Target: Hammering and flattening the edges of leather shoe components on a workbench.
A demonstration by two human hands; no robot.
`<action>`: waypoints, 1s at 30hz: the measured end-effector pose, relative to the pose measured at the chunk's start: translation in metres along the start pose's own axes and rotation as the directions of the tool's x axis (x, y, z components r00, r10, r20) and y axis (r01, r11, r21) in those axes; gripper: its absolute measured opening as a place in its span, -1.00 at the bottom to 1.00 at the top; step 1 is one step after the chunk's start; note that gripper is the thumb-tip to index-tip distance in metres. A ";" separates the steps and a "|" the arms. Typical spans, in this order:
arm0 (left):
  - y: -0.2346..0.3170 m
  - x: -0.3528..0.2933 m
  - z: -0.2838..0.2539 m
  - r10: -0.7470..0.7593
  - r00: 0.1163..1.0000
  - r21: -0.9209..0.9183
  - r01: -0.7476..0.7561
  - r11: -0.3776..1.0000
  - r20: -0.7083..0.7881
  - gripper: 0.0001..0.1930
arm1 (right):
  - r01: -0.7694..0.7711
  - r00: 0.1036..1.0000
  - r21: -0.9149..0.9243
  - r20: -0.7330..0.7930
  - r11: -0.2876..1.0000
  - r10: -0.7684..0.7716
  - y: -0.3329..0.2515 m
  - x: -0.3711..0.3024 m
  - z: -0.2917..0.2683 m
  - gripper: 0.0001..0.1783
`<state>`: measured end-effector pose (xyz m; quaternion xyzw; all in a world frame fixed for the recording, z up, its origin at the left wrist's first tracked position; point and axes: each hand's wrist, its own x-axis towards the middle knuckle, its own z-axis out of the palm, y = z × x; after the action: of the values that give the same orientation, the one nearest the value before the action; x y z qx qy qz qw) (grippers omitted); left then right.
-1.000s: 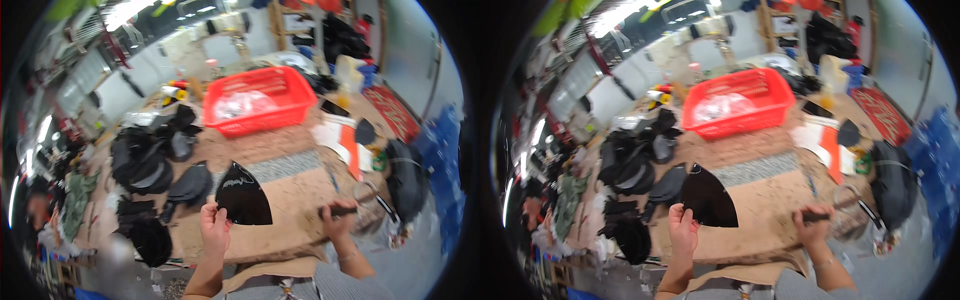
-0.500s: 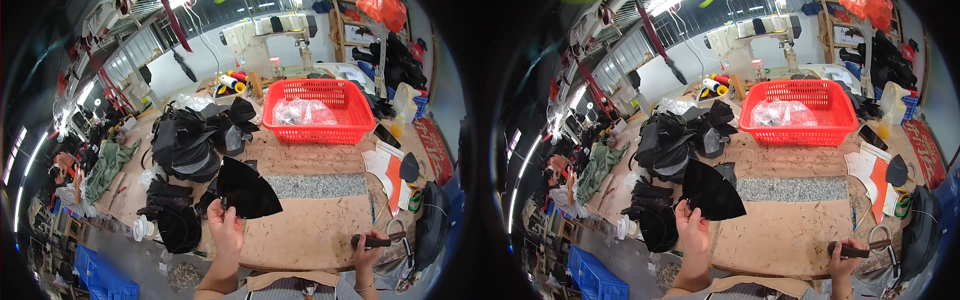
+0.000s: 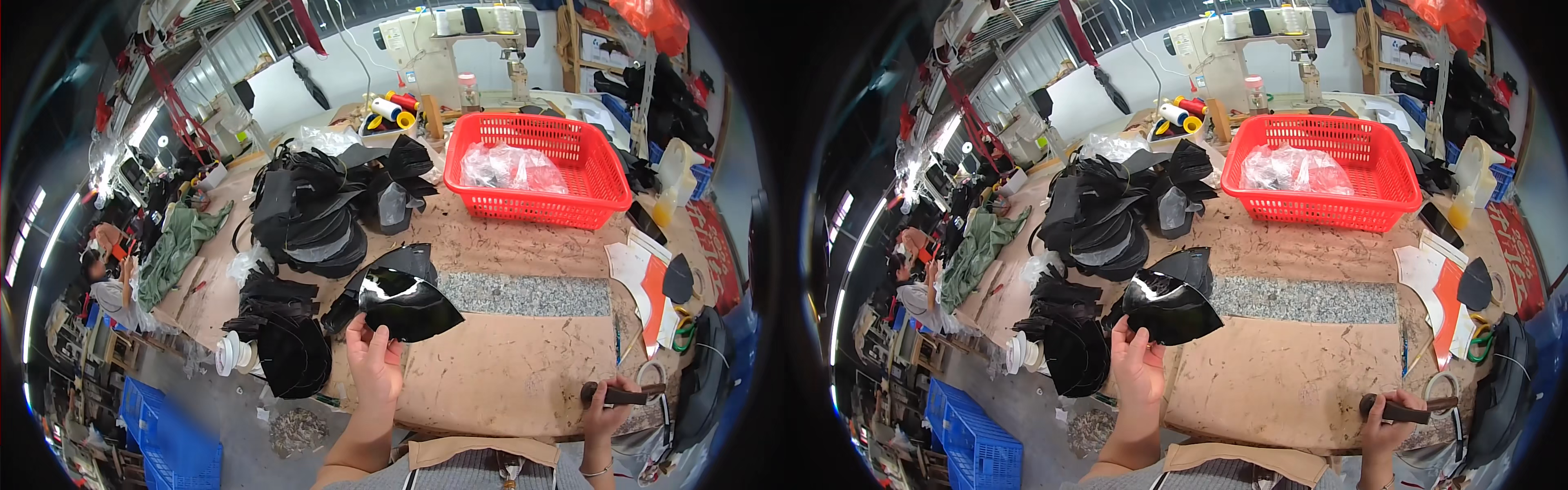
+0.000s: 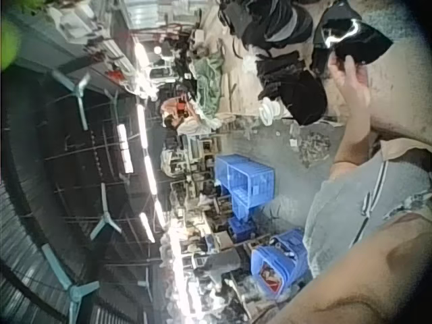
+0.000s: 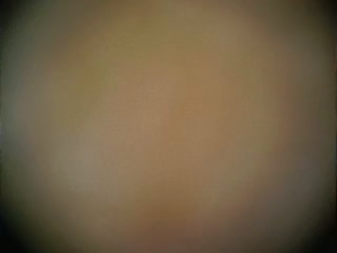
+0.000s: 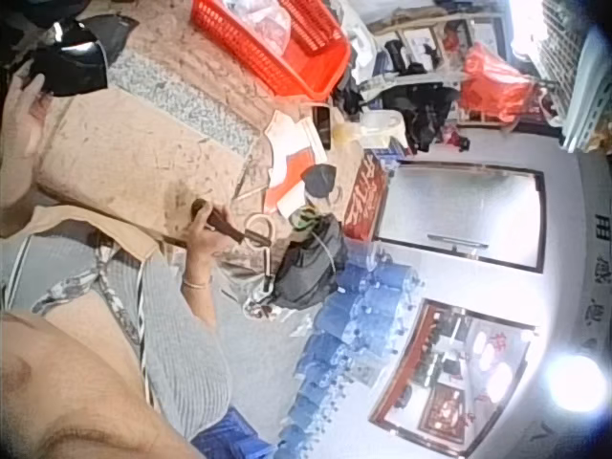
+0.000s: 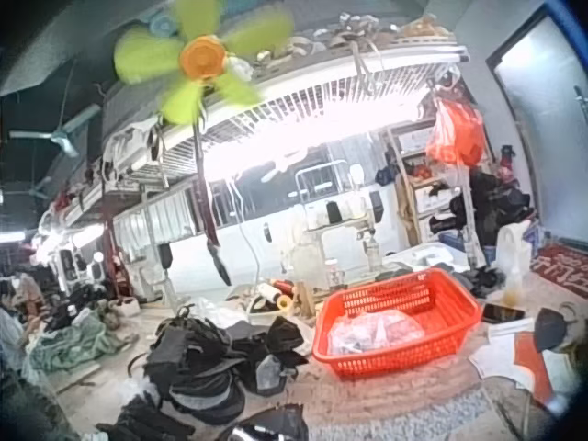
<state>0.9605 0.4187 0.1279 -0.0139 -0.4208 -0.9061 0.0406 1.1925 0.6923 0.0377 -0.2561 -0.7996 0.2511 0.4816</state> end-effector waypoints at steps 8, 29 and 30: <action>0.000 0.082 0.001 0.594 0.501 0.642 -0.766 -0.034 0.630 -0.77 | -0.009 1.000 0.019 -0.003 1.000 0.009 0.000 0.000 0.000 -0.68; -0.061 0.123 -0.077 -0.523 0.827 0.050 0.543 0.838 -0.209 -0.57 | 0.251 0.514 0.134 0.821 0.959 -0.249 -0.102 0.132 0.215 -0.29; -0.062 0.127 -0.075 -0.496 0.840 0.151 0.531 0.834 -0.219 -0.55 | 0.133 0.531 0.180 0.817 0.975 -0.223 -0.117 0.130 0.246 -0.27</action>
<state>0.8295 0.3936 0.0396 0.1818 -0.4951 -0.8329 -0.1677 0.8992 0.6516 0.0957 -0.0005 -0.9408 0.3294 0.0803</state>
